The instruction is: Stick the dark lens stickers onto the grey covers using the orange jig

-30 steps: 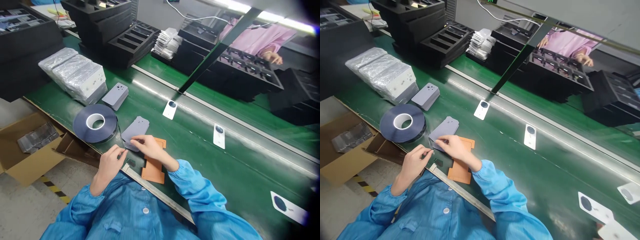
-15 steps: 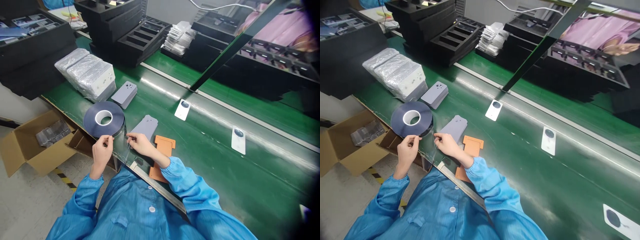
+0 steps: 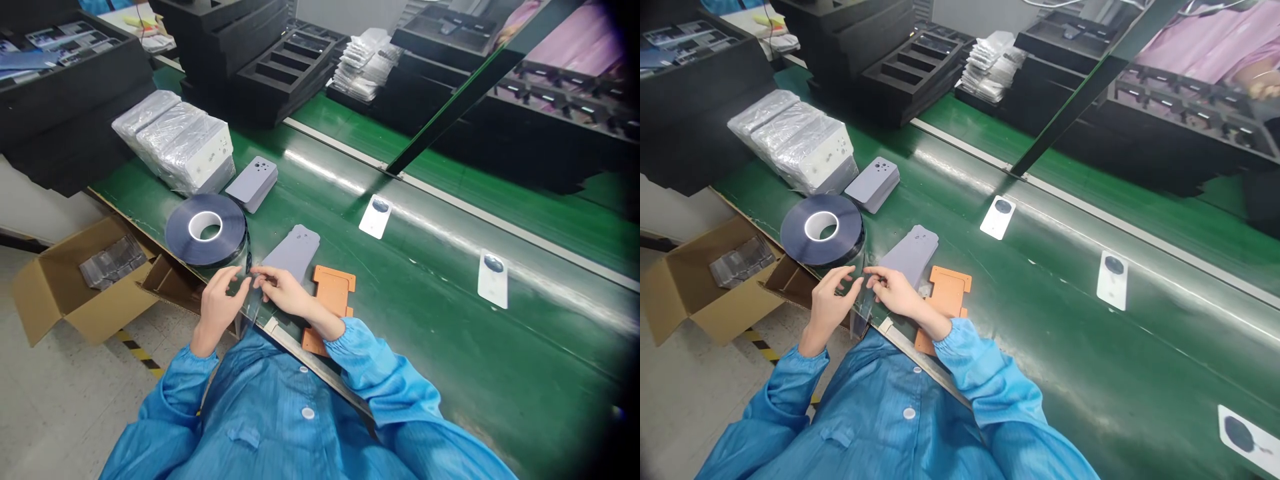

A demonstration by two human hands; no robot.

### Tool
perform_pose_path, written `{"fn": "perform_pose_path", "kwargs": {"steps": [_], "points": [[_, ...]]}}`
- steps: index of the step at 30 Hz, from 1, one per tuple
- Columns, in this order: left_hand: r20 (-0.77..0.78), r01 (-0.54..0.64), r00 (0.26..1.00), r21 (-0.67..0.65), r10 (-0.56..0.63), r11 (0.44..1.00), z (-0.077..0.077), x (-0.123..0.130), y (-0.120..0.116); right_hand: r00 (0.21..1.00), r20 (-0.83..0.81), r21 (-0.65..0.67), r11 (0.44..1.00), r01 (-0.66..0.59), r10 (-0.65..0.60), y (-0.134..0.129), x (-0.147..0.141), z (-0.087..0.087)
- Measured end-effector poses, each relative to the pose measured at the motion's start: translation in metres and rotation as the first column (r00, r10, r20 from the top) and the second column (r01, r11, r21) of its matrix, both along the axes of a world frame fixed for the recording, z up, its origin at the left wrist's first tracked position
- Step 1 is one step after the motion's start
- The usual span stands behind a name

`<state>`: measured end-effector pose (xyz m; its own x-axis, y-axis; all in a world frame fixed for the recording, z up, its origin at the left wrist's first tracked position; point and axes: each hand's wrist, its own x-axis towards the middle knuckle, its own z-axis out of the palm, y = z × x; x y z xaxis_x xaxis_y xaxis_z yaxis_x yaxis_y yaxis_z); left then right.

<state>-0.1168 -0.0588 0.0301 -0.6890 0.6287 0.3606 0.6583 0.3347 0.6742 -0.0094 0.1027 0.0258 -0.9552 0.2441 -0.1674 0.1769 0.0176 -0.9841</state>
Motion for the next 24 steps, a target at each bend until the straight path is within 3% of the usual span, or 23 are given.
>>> {"fn": "perform_pose_path", "kwargs": {"steps": [7, 13, 17, 21, 24], "points": [[-0.048, -0.027, 0.998, -0.003, 0.026, 1.000, -0.004, -0.009, 0.015, 1.000, 0.006, -0.002, 1.000, 0.012, -0.012, 0.001, 0.003, -0.001], [0.038, -0.248, 0.968, -0.004, 0.248, 0.969, -0.003, -0.025, 0.004, 0.999, 0.039, 0.046, 0.999, 0.021, -0.023, 0.001, 0.003, -0.002], [0.191, -0.365, 0.919, 0.073, 0.346, 0.928, 0.011, -0.029, -0.006, 0.999, 0.047, 0.120, 0.993, 0.015, -0.021, -0.001, 0.005, 0.007], [0.447, -0.232, 0.883, 0.140, 0.147, 0.963, 0.033, -0.018, -0.007, 0.992, -0.013, 0.275, 0.954, 0.121, -0.123, 0.000, 0.014, 0.025], [0.584, -0.036, 0.809, 0.164, -0.067, 0.986, 0.044, -0.004, 0.004, 0.970, -0.053, 0.183, 0.953, 0.243, -0.237, 0.011, 0.029, 0.036]]}}
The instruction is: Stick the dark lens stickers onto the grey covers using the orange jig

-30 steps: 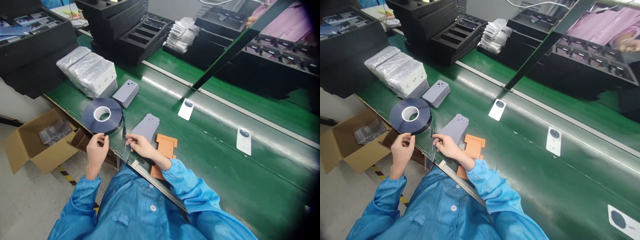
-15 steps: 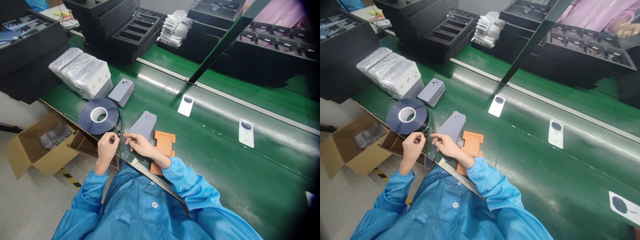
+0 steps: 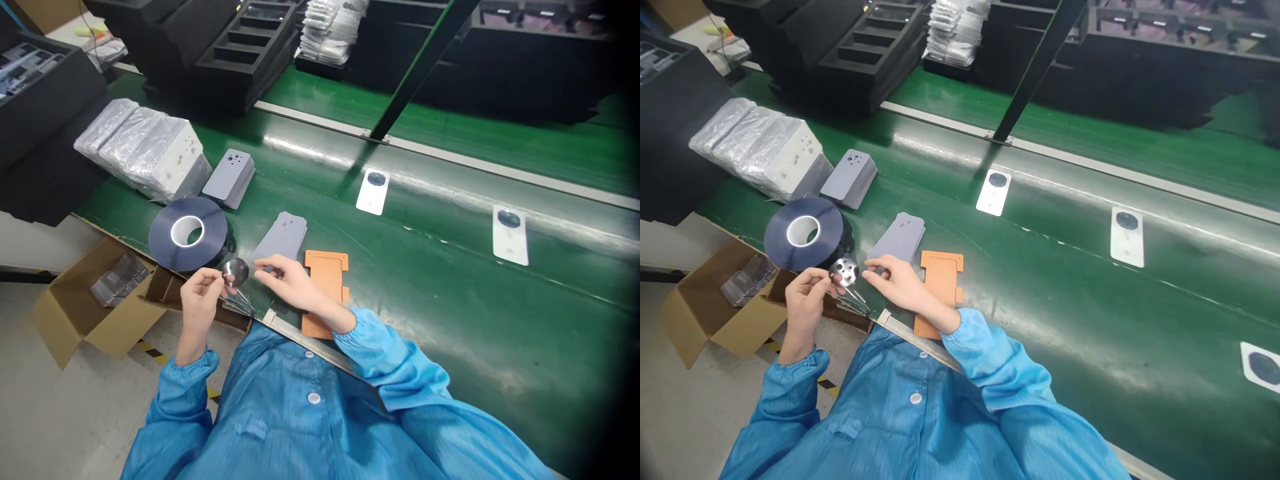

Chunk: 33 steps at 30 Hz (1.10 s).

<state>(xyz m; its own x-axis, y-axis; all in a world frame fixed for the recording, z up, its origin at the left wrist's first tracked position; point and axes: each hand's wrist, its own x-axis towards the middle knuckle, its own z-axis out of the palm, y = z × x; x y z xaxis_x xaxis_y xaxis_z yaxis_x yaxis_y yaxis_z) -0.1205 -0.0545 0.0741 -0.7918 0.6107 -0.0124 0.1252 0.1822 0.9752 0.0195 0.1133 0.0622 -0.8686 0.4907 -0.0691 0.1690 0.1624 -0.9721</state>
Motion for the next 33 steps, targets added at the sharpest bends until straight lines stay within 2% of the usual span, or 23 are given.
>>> {"fn": "perform_pose_path", "kwargs": {"steps": [2, 4, 8, 12, 16, 18, 21, 25, 29, 31, 33], "points": [[0.080, 0.160, 0.984, 0.011, -0.161, 0.987, 0.003, 0.011, 0.013, 0.999, -0.009, -0.152, 0.988, 0.038, -0.040, 0.011, 0.014, 0.004], [0.138, 0.285, 0.949, 0.009, -0.283, 0.959, 0.003, 0.022, 0.030, 0.996, 0.001, -0.240, 0.967, 0.081, -0.084, 0.023, 0.031, 0.006], [0.217, 0.417, 0.887, 0.004, -0.408, 0.909, -0.006, 0.044, 0.063, 0.972, 0.038, -0.186, 0.954, 0.236, -0.233, 0.038, 0.070, 0.001], [0.256, 0.465, 0.858, -0.020, -0.445, 0.885, -0.025, 0.064, 0.084, 0.924, 0.087, -0.142, 0.914, 0.380, -0.371, 0.045, 0.106, -0.009], [0.282, 0.500, 0.836, -0.036, -0.471, 0.865, -0.039, 0.077, 0.092, 0.874, 0.127, -0.138, 0.864, 0.484, -0.469, 0.049, 0.127, -0.020], [0.290, 0.531, 0.816, -0.035, -0.500, 0.846, -0.040, 0.081, 0.092, 0.870, 0.149, -0.122, 0.865, 0.487, -0.469, 0.049, 0.130, -0.024], [0.302, 0.572, 0.786, -0.021, -0.540, 0.820, -0.037, 0.083, 0.092, 0.899, 0.177, -0.147, 0.892, 0.427, -0.401, 0.048, 0.129, -0.028], [0.313, 0.567, 0.786, -0.018, -0.534, 0.824, -0.038, 0.084, 0.094, 0.907, 0.172, -0.191, 0.890, 0.413, -0.384, 0.046, 0.126, -0.031], [0.224, 0.497, 0.853, -0.078, -0.471, 0.864, -0.047, 0.084, 0.095, 0.869, 0.162, -0.112, 0.866, 0.487, -0.468, 0.050, 0.126, -0.032], [0.067, 0.468, 0.884, -0.133, -0.463, 0.874, -0.051, 0.085, 0.093, 0.836, 0.166, -0.064, 0.841, 0.538, -0.522, 0.053, 0.126, -0.035], [-0.155, 0.455, 0.861, -0.189, -0.484, 0.870, -0.053, 0.087, 0.091, 0.811, 0.172, -0.037, 0.819, 0.573, -0.559, 0.055, 0.127, -0.040]]}}
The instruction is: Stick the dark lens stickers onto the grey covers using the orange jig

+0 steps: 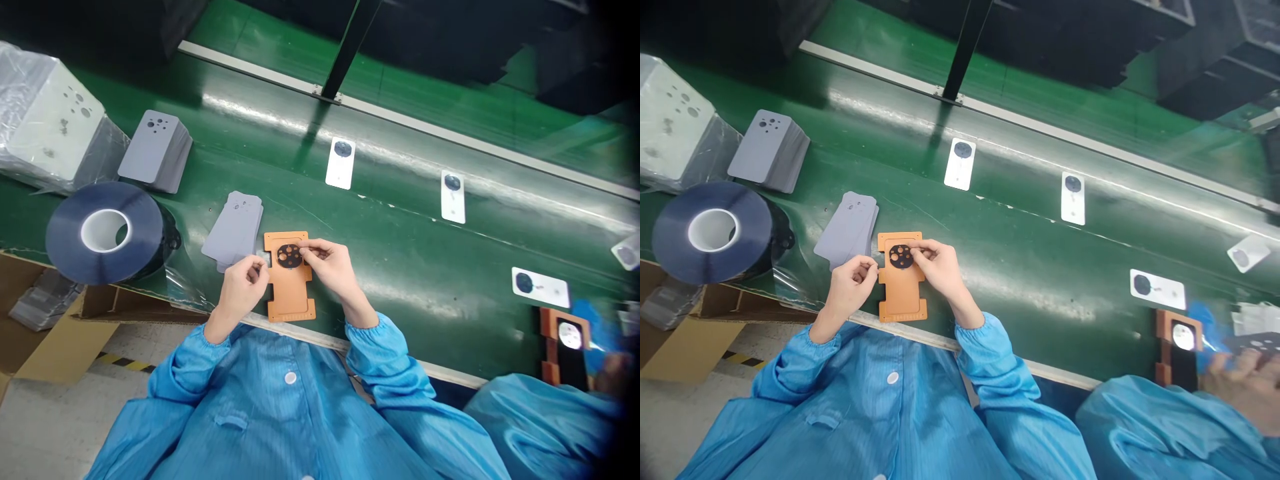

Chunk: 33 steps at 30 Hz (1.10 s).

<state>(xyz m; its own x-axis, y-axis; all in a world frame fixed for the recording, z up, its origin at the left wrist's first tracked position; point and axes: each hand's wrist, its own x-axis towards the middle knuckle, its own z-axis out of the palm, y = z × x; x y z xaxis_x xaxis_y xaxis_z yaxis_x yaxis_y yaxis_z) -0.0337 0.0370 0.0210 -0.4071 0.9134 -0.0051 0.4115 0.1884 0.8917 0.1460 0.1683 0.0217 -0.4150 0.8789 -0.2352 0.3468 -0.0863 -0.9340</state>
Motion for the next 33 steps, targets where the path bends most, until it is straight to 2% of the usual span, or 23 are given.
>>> {"fn": "perform_pose_path", "kwargs": {"steps": [2, 5, 11, 17, 22, 33], "points": [[-0.189, 0.059, 0.981, 0.048, -0.049, 0.997, -0.001, 0.003, -0.002, 1.000, 0.004, 0.007, 1.000, 0.018, -0.018, 0.001, -0.001, -0.006], [-0.363, 0.140, 0.925, 0.058, -0.109, 0.988, -0.002, 0.009, -0.005, 1.000, 0.022, 0.034, 0.999, 0.021, -0.022, 0.001, -0.002, -0.014], [-0.576, 0.193, 0.793, -0.068, -0.197, 0.979, -0.002, 0.016, -0.005, 0.997, 0.080, 0.134, 0.991, -0.008, -0.003, 0.002, -0.005, -0.018], [-0.609, 0.179, 0.747, -0.203, -0.267, 0.963, 0.005, 0.020, -0.002, 0.985, 0.171, 0.258, 0.964, -0.061, 0.017, 0.001, -0.006, -0.010], [-0.612, 0.174, 0.734, -0.252, -0.296, 0.952, 0.010, 0.022, -0.002, 0.972, 0.226, 0.376, 0.914, -0.150, 0.067, -0.002, -0.007, -0.003], [-0.662, 0.334, 0.613, -0.279, -0.432, 0.900, 0.015, 0.012, 0.000, 0.910, 0.392, 0.450, 0.835, -0.315, 0.132, -0.001, -0.008, -0.004]]}}
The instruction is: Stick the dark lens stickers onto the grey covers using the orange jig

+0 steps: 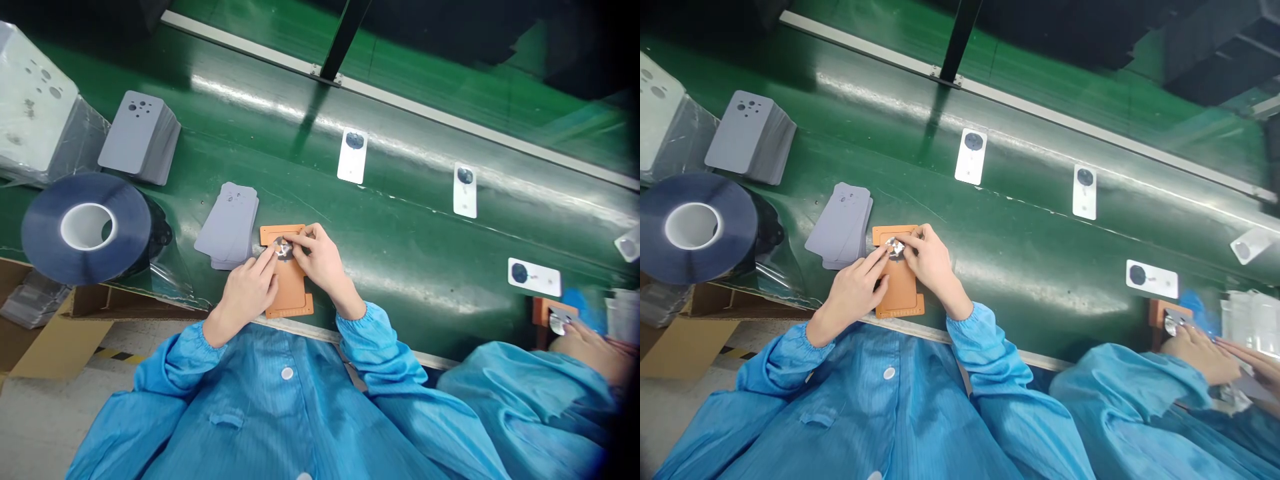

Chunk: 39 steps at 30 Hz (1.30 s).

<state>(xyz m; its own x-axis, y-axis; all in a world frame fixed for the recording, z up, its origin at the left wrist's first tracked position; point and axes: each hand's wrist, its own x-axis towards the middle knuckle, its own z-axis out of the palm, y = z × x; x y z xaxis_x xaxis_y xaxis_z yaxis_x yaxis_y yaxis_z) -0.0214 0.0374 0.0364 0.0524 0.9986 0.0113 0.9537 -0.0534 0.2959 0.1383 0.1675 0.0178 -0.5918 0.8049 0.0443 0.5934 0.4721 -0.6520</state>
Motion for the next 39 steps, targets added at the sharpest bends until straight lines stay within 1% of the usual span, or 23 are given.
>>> {"fn": "perform_pose_path", "kwargs": {"steps": [4, 8, 13, 16, 19, 21, 25, 27, 29, 35, 37, 39], "points": [[0.000, 0.006, 1.000, -0.038, -0.006, 0.999, 0.003, 0.000, -0.001, 0.997, 0.072, 0.038, 0.999, -0.023, 0.020, 0.002, 0.000, 0.006], [-0.001, -0.005, 1.000, -0.077, 0.005, 0.997, 0.006, 0.003, -0.005, 0.996, 0.078, 0.005, 0.999, -0.041, 0.040, 0.005, 0.005, 0.006], [-0.031, -0.016, 0.999, -0.081, 0.014, 0.997, 0.008, 0.003, -0.008, 0.996, -0.083, -0.129, 0.990, -0.053, 0.043, 0.014, 0.014, -0.007], [-0.053, -0.013, 0.999, -0.085, 0.009, 0.996, 0.008, 0.002, -0.009, 0.984, -0.177, -0.226, 0.974, -0.024, -0.017, 0.023, 0.017, -0.014], [-0.088, 0.004, 0.996, -0.084, -0.012, 0.996, 0.005, 0.001, -0.013, 0.973, -0.213, -0.317, 0.948, 0.013, -0.084, 0.028, 0.017, -0.015], [-0.112, 0.011, 0.993, -0.084, -0.021, 0.996, 0.002, 0.001, -0.016, 0.966, -0.232, -0.333, 0.942, 0.034, -0.117, 0.026, 0.018, -0.013], [-0.119, -0.001, 0.993, -0.071, -0.007, 0.997, -0.002, 0.003, -0.021, 0.946, -0.300, -0.264, 0.963, 0.046, -0.127, 0.008, 0.020, -0.009], [-0.099, -0.007, 0.995, -0.057, 0.001, 0.998, -0.004, 0.003, -0.022, 0.940, -0.318, -0.241, 0.970, 0.041, -0.119, -0.002, 0.023, -0.007], [-0.067, -0.021, 0.998, -0.039, 0.019, 0.999, -0.008, 0.003, -0.023, 0.939, -0.319, -0.249, 0.967, 0.048, -0.129, -0.010, 0.027, -0.006], [0.012, -0.093, 0.996, 0.075, 0.092, 0.993, -0.019, 0.004, -0.032, 0.931, -0.322, -0.306, 0.950, 0.069, -0.172, -0.017, 0.036, -0.004], [0.057, -0.118, 0.992, 0.136, 0.111, 0.984, -0.018, 0.004, -0.033, 0.926, -0.329, -0.313, 0.947, 0.076, -0.183, -0.019, 0.037, -0.001], [0.126, -0.187, 0.979, 0.208, 0.163, 0.960, -0.013, -0.002, -0.031, 0.923, -0.334, -0.319, 0.944, 0.079, -0.190, -0.020, 0.038, 0.001]]}}
